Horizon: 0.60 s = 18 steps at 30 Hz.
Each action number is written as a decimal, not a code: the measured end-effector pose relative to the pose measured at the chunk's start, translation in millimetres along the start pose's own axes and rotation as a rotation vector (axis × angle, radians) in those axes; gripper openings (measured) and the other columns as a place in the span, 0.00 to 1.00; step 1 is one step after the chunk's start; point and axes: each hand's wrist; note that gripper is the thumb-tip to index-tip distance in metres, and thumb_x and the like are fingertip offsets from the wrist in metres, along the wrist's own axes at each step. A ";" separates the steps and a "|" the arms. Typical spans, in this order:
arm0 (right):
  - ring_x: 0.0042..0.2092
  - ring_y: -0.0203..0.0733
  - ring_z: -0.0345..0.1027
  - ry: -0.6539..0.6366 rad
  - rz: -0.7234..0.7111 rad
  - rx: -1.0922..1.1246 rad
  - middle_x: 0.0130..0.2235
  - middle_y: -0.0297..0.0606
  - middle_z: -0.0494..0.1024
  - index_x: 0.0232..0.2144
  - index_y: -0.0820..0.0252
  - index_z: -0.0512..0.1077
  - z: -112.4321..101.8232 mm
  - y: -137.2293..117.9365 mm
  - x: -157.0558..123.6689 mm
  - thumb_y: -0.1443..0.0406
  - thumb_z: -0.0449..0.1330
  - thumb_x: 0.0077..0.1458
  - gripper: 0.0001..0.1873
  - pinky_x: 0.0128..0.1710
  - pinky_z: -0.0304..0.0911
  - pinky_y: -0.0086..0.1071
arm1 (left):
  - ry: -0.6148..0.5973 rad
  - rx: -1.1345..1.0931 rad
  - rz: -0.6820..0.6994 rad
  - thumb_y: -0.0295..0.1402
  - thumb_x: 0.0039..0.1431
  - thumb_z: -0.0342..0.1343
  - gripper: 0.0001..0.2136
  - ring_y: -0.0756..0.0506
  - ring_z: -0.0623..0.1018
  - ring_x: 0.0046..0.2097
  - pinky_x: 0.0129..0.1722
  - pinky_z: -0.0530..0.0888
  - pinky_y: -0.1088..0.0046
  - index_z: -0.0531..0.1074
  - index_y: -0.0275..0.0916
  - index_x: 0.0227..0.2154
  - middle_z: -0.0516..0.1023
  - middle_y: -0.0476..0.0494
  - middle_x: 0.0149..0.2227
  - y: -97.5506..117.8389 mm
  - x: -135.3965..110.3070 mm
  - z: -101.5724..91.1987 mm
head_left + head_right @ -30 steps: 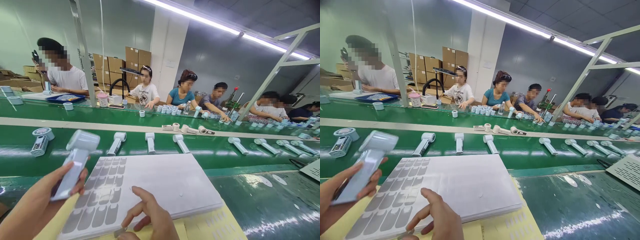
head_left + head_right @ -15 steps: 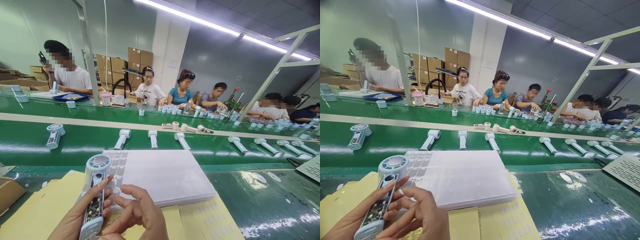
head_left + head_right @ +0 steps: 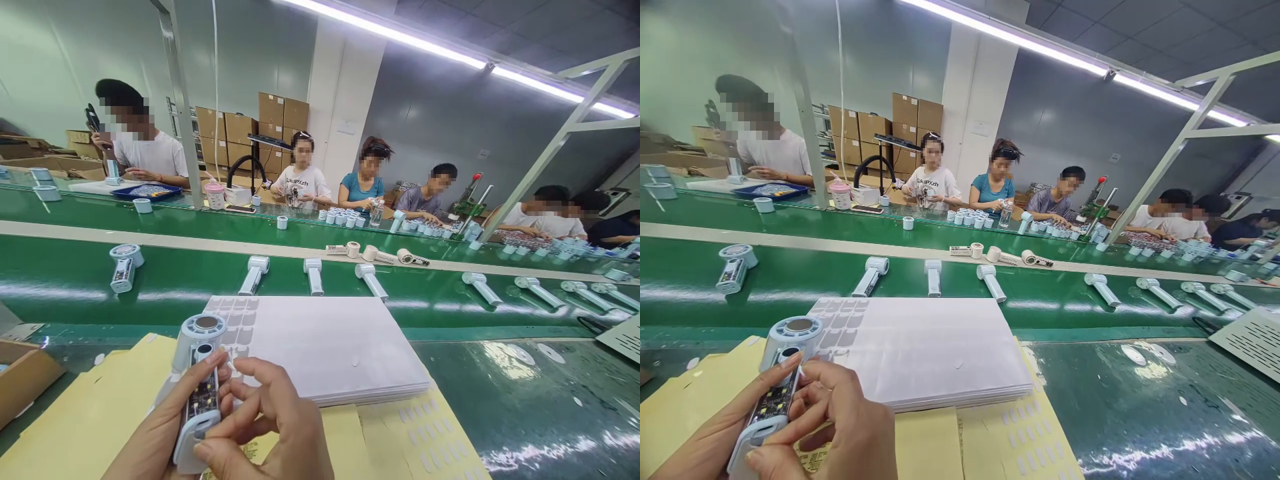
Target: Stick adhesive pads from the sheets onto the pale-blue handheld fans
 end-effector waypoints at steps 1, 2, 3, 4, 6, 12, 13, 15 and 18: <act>0.38 0.45 0.79 -0.004 0.001 -0.016 0.28 0.28 0.83 0.48 0.46 0.78 0.1 1.3 0.4 0.74 0.70 0.34 0.35 0.34 0.75 0.27 | -0.006 -0.011 -0.006 0.33 0.19 0.81 0.27 0.48 0.74 0.26 0.29 0.82 0.75 0.75 0.47 0.28 0.72 0.52 0.26 -0.5 -0.3 0.9; 0.38 0.45 0.79 -0.008 0.004 -0.034 0.29 0.29 0.83 0.48 0.47 0.78 0.0 2.8 0.8 0.74 0.70 0.34 0.35 0.34 0.75 0.28 | -0.006 -0.021 -0.011 0.33 0.20 0.81 0.27 0.48 0.74 0.26 0.29 0.82 0.75 0.74 0.47 0.28 0.72 0.52 0.26 -0.9 -0.7 1.5; 0.38 0.46 0.79 -0.012 0.007 -0.051 0.29 0.29 0.83 0.49 0.47 0.77 -0.1 4.3 1.1 0.73 0.70 0.35 0.35 0.34 0.76 0.29 | -0.007 -0.024 -0.015 0.33 0.19 0.81 0.27 0.49 0.73 0.26 0.30 0.82 0.75 0.74 0.46 0.28 0.72 0.52 0.27 -1.2 -1.2 1.6; 0.38 0.46 0.79 -0.019 0.010 -0.061 0.29 0.29 0.83 0.50 0.47 0.77 -0.3 5.8 1.5 0.73 0.70 0.35 0.35 0.34 0.76 0.30 | -0.001 -0.019 -0.019 0.33 0.18 0.81 0.27 0.49 0.73 0.26 0.30 0.81 0.76 0.74 0.46 0.27 0.71 0.52 0.27 -1.4 -1.9 1.4; 0.38 0.47 0.79 -0.033 0.015 -0.070 0.30 0.30 0.83 0.50 0.47 0.76 -0.7 7.8 2.1 0.72 0.71 0.36 0.36 0.34 0.76 0.31 | 0.008 -0.004 -0.023 0.33 0.16 0.81 0.28 0.49 0.73 0.26 0.29 0.81 0.77 0.74 0.46 0.26 0.72 0.52 0.27 -1.3 -3.5 0.3; 0.40 0.46 0.79 -0.024 0.021 -0.062 0.29 0.27 0.83 0.49 0.44 0.77 1.0 3.1 1.9 0.73 0.70 0.35 0.35 0.40 0.75 0.31 | 0.038 0.021 -0.006 0.30 0.17 0.78 0.27 0.47 0.75 0.26 0.23 0.79 0.77 0.76 0.47 0.28 0.73 0.50 0.27 -0.2 -7.5 1.7; 0.40 0.46 0.79 -0.016 0.024 -0.056 0.29 0.27 0.83 0.48 0.43 0.77 1.4 1.4 2.0 0.74 0.70 0.35 0.35 0.43 0.75 0.32 | 0.049 0.029 0.005 0.30 0.20 0.77 0.25 0.46 0.75 0.26 0.22 0.79 0.76 0.77 0.47 0.29 0.73 0.50 0.27 0.0 -7.7 2.9; 0.40 0.46 0.78 -0.005 0.026 -0.040 0.29 0.26 0.82 0.47 0.42 0.78 1.9 -1.9 2.3 0.74 0.70 0.34 0.35 0.48 0.73 0.34 | 0.062 0.033 0.004 0.32 0.29 0.75 0.19 0.47 0.74 0.25 0.23 0.79 0.75 0.77 0.47 0.29 0.73 0.49 0.27 0.6 -8.2 5.8; 0.39 0.45 0.79 0.002 0.010 -0.025 0.28 0.26 0.82 0.47 0.42 0.78 1.1 -5.0 1.5 0.75 0.69 0.34 0.35 0.50 0.72 0.35 | 0.063 0.000 -0.012 0.35 0.41 0.71 0.12 0.46 0.75 0.26 0.24 0.79 0.74 0.77 0.48 0.31 0.74 0.47 0.30 2.1 -10.0 10.3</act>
Point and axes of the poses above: each hand's wrist, its own x-axis towards the middle knuckle, its own z-axis out of the palm, y = z × x
